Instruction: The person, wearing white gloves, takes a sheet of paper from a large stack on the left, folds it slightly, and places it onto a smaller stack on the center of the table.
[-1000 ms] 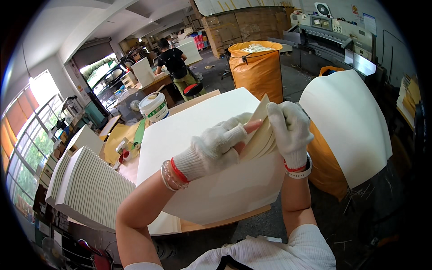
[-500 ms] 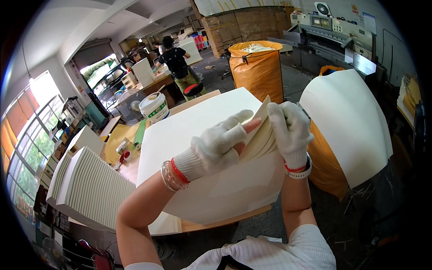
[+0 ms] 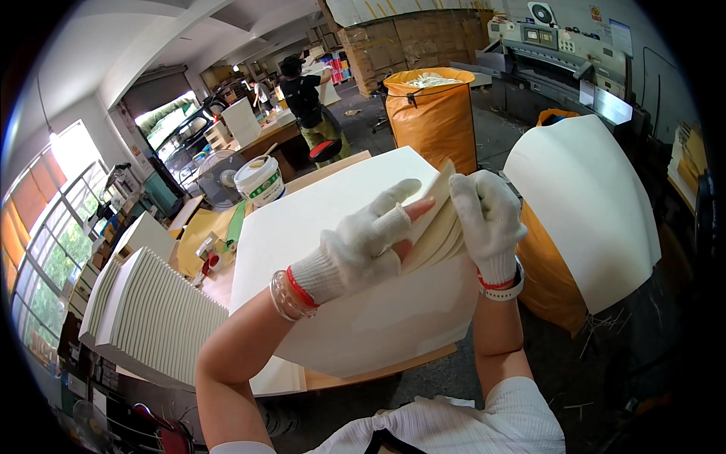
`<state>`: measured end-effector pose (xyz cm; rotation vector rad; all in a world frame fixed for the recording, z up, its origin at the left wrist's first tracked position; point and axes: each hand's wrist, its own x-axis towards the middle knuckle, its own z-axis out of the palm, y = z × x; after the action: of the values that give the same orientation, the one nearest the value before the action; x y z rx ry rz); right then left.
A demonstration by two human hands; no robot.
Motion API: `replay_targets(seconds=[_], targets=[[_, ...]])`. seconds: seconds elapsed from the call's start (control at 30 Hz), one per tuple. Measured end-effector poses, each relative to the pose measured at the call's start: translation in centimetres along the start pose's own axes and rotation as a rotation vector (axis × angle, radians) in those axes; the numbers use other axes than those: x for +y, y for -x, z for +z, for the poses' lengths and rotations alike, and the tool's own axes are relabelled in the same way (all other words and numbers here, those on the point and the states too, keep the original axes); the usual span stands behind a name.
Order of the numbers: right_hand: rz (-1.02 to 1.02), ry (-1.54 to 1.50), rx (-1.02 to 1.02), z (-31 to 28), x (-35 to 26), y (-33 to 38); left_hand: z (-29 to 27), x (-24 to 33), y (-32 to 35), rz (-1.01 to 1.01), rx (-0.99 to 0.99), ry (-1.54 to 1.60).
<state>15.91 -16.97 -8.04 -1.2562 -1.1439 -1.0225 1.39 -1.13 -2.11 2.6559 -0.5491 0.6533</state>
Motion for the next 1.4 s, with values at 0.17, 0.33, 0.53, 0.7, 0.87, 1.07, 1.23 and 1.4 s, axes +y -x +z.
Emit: replay_targets(seconds=[0.17, 0.33, 0.53, 0.7, 0.87, 1.07, 1.23, 1.4], targets=[[0.203, -0.095, 0.004, 0.2, -0.4, 0.0, -0.1, -0.4, 0.3, -0.02, -0.079, 0.122], [0.134, -0.042, 0.002, 0.0, -0.3, 0.1, 0.3, 0.9, 0.1, -0.071, 0.031, 0.092], [0.063, -0.059, 0.003, 0.1, 0.0, 0.2, 0.7, -0.8, 0.5, -0.028, 0.025, 0.143], [0.306, -0.134, 0.047, 0.4, -0.4, 0.0, -0.1, -0.3, 0.1, -0.027, -0.086, 0.095], [0.299, -0.139, 0.056, 0.3, -0.4, 0.0, 0.4, 0.3, 0.1, -0.05, 0.028, 0.059], [0.237, -0.12, 0.022, 0.1, -0.1, 0.3, 0.1, 0.1, 0.0, -0.035, 0.046, 0.105], [-0.005, 0.065, -0.074, -0.5, -3.9, 0.5, -0.2, 0.3, 1.0, 0.022, 0.108, -0.123], [0.156, 0.082, -0.429, -0.8, -6.7, 0.7, 1.6, 1.4, 1.5, 0.049, 0.082, -0.497]])
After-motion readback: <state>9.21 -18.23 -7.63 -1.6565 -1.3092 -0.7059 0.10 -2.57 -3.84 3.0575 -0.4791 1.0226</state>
